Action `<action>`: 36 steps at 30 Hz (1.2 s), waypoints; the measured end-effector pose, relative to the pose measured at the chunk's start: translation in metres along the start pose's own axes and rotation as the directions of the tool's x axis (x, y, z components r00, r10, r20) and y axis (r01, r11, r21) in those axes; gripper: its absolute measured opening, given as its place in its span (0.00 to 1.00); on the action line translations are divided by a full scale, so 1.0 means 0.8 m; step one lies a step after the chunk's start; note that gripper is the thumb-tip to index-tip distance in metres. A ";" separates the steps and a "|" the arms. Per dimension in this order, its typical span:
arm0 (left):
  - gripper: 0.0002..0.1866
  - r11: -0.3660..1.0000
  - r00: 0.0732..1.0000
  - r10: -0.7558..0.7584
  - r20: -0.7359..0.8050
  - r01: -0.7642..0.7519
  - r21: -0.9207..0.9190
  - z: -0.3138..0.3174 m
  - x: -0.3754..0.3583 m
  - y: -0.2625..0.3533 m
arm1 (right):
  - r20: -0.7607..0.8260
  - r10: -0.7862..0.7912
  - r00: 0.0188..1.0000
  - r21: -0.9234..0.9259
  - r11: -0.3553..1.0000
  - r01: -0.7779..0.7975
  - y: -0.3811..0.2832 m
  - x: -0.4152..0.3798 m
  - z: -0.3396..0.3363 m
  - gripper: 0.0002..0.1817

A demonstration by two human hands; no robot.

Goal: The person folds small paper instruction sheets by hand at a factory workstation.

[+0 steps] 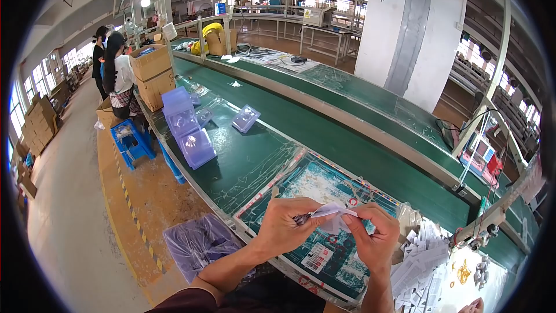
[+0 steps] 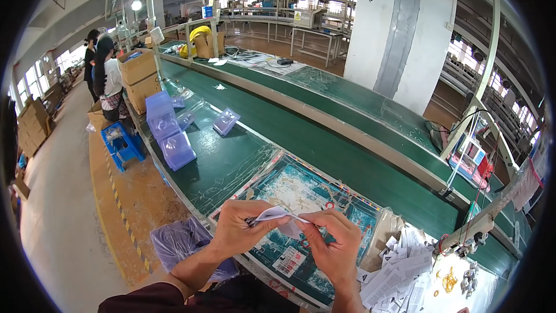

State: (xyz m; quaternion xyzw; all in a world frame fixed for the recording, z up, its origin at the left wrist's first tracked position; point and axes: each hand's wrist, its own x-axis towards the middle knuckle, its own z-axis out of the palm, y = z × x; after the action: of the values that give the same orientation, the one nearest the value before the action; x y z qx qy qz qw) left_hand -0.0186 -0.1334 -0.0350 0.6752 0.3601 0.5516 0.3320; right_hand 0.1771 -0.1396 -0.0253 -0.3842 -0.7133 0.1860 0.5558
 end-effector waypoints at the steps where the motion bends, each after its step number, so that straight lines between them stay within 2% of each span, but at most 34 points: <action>1: 0.06 1.000 1.000 0.001 0.000 -0.001 0.000 0.000 0.000 -0.001 | 0.007 -0.003 1.000 -0.003 1.000 0.003 -0.001 0.000 -0.001 0.06; 3: 0.06 0.998 0.999 0.039 -0.017 -0.038 0.054 0.000 0.000 -0.006 | 0.014 -0.005 1.000 -0.007 1.000 0.005 -0.001 0.000 -0.003 0.07; 4: 0.06 0.998 0.999 0.037 -0.016 -0.037 0.055 -0.001 -0.001 -0.005 | 0.060 -0.031 0.998 -0.009 0.999 0.032 -0.001 0.000 -0.005 0.12; 5: 0.10 0.991 0.995 -0.095 -0.031 0.092 -0.093 -0.003 -0.001 -0.004 | 0.107 -0.057 0.993 -0.010 0.998 0.058 -0.001 0.000 -0.007 0.17; 6: 0.14 0.947 0.974 -0.227 -0.027 0.214 -0.239 -0.005 -0.002 -0.003 | 0.107 -0.054 0.993 -0.010 0.998 0.055 -0.005 0.001 -0.006 0.17; 7: 0.14 0.946 0.973 -0.229 -0.026 0.217 -0.240 -0.006 -0.001 -0.005 | 0.159 -0.112 0.981 -0.013 0.993 0.116 -0.012 0.005 -0.004 0.24; 8: 0.17 0.901 0.959 -0.283 -0.015 0.261 -0.346 -0.007 0.001 -0.008 | 0.211 -0.170 0.962 -0.012 0.984 0.177 -0.018 0.006 -0.002 0.30; 9: 0.20 0.843 0.943 -0.334 0.001 0.299 -0.448 -0.009 0.002 -0.012 | 0.211 -0.171 0.962 -0.011 0.984 0.177 -0.021 0.006 -0.001 0.30; 11: 0.21 0.810 0.937 -0.348 0.020 0.312 -0.497 -0.012 0.003 -0.021 | 0.310 -0.188 0.932 -0.054 0.975 0.215 -0.026 0.007 0.003 0.39; 13: 0.22 0.773 0.932 -0.361 0.041 0.324 -0.545 -0.014 0.004 -0.028 | 0.316 -0.190 0.930 -0.065 0.973 0.220 -0.028 0.006 0.007 0.38; 15: 0.20 0.665 0.922 -0.382 0.061 0.320 -0.675 -0.012 0.003 -0.032 | 0.322 -0.190 0.927 -0.076 0.971 0.225 -0.026 0.005 0.007 0.38; 17: 0.17 0.615 0.913 -0.403 0.065 0.323 -0.719 -0.009 0.002 -0.025 | 0.361 -0.049 0.931 -0.021 0.998 0.060 -0.020 0.003 0.001 0.34; 18: 0.15 0.562 0.902 -0.425 0.072 0.326 -0.760 -0.008 0.002 -0.023 | 0.361 -0.048 0.931 -0.021 0.998 0.059 -0.014 0.000 0.002 0.34; 19: 0.15 0.560 0.901 -0.427 0.076 0.329 -0.760 -0.007 0.003 -0.022 | 0.325 -0.035 0.945 -0.046 0.998 0.053 -0.005 -0.004 0.005 0.31; 21: 0.14 0.805 0.950 -0.313 0.015 0.273 -0.527 -0.009 0.005 -0.020 | 0.288 -0.026 0.957 -0.069 0.997 0.047 -0.003 -0.006 0.009 0.28; 23: 0.14 0.805 0.944 -0.330 0.016 0.290 -0.518 -0.010 0.002 -0.022 | 0.080 0.054 0.995 -0.060 0.997 -0.050 -0.014 -0.006 0.017 0.21; 24: 0.14 0.803 0.937 -0.348 0.019 0.308 -0.510 -0.011 0.001 -0.023 | 0.081 0.054 0.995 -0.059 0.997 -0.049 -0.019 -0.005 0.016 0.21; 25: 0.14 0.803 0.937 -0.348 0.019 0.308 -0.510 -0.012 0.001 -0.026 | 0.062 0.143 0.988 0.033 0.989 -0.145 -0.024 -0.003 0.015 0.18; 26: 0.14 0.767 0.940 -0.340 0.028 0.294 -0.571 -0.014 0.003 -0.029 | 0.051 0.233 0.971 0.126 0.963 -0.238 -0.026 -0.003 0.014 0.14; 27: 0.15 0.725 0.943 -0.331 0.038 0.280 -0.629 -0.015 0.005 -0.031 | 0.050 0.236 0.971 0.125 0.963 -0.240 -0.021 -0.004 0.012 0.14; 29: 0.14 0.728 0.935 -0.353 0.036 0.299 -0.616 -0.009 0.010 -0.023 | 0.177 0.078 0.981 0.025 0.996 -0.084 -0.004 -0.006 0.006 0.13; 30: 0.14 0.732 0.926 -0.377 0.030 0.317 -0.603 -0.008 0.012 -0.020 | 0.175 0.080 0.981 0.025 0.996 -0.085 -0.002 -0.005 0.007 0.13; 31: 0.14 0.730 0.925 -0.379 0.031 0.320 -0.604 -0.008 0.013 -0.017 | 0.019 -0.051 0.999 -0.125 0.991 0.053 -0.002 -0.004 0.009 0.15; 32: 0.15 0.731 0.909 -0.415 0.041 0.361 -0.579 -0.008 0.014 -0.016 | -0.114 -0.202 0.973 -0.292 0.943 0.162 -0.001 -0.003 0.010 0.17; 34: 0.15 0.728 0.890 -0.452 0.058 0.405 -0.553 -0.006 0.013 -0.018 | -0.059 -0.217 0.974 -0.362 0.914 0.182 -0.003 -0.006 0.006 0.20; 36: 0.16 0.750 0.888 -0.439 0.139 0.447 -0.487 -0.007 0.005 -0.027 | 0.002 -0.222 0.975 -0.422 0.884 0.202 -0.002 -0.009 0.008 0.23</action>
State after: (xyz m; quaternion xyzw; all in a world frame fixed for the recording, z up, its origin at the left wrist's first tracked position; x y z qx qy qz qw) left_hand -0.0260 -0.1185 -0.0507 0.4639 0.3493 0.5263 0.6211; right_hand 0.1709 -0.1451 -0.0306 -0.4184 -0.7613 -0.0424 0.4935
